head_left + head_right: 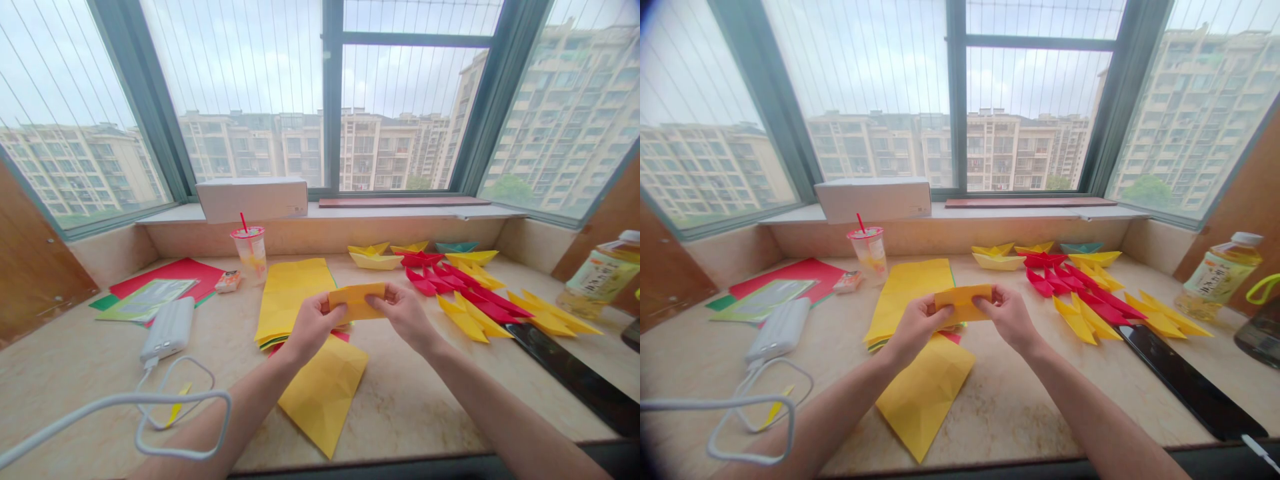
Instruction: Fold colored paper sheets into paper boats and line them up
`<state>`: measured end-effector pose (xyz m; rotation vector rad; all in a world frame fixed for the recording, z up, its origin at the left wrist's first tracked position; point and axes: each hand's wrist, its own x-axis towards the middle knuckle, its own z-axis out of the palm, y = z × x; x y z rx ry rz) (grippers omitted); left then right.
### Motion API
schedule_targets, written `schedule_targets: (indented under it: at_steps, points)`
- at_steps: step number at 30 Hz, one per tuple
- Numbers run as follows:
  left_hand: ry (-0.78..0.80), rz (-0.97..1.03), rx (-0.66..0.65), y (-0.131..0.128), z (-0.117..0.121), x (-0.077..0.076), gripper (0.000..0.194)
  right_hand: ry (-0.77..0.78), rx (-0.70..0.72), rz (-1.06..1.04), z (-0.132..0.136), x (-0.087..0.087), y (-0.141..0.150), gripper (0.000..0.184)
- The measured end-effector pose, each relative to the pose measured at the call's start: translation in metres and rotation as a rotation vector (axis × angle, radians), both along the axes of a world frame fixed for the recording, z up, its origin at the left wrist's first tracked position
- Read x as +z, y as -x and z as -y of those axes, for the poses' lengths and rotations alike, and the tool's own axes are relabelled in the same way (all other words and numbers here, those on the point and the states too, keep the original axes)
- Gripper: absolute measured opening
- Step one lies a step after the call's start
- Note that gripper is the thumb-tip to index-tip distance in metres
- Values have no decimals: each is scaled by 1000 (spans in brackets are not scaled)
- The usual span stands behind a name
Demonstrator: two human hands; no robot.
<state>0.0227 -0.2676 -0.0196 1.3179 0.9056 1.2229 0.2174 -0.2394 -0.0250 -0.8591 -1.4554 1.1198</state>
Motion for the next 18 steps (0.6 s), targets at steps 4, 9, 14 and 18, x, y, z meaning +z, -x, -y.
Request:
schedule_targets:
  at_steps: [4,9,14,18]
  points:
    - [26,-138,-96,-3,4,0,35,-53,-70,25,2,0,2,36]
    - [73,-142,-178,-7,10,1,45,-47,-107,-8,6,4,6,46]
    - [59,-10,-111,-6,6,-1,45,-4,67,8,4,6,3,48]
    - [34,-7,-86,-7,7,0,48,-5,146,57,6,4,4,47]
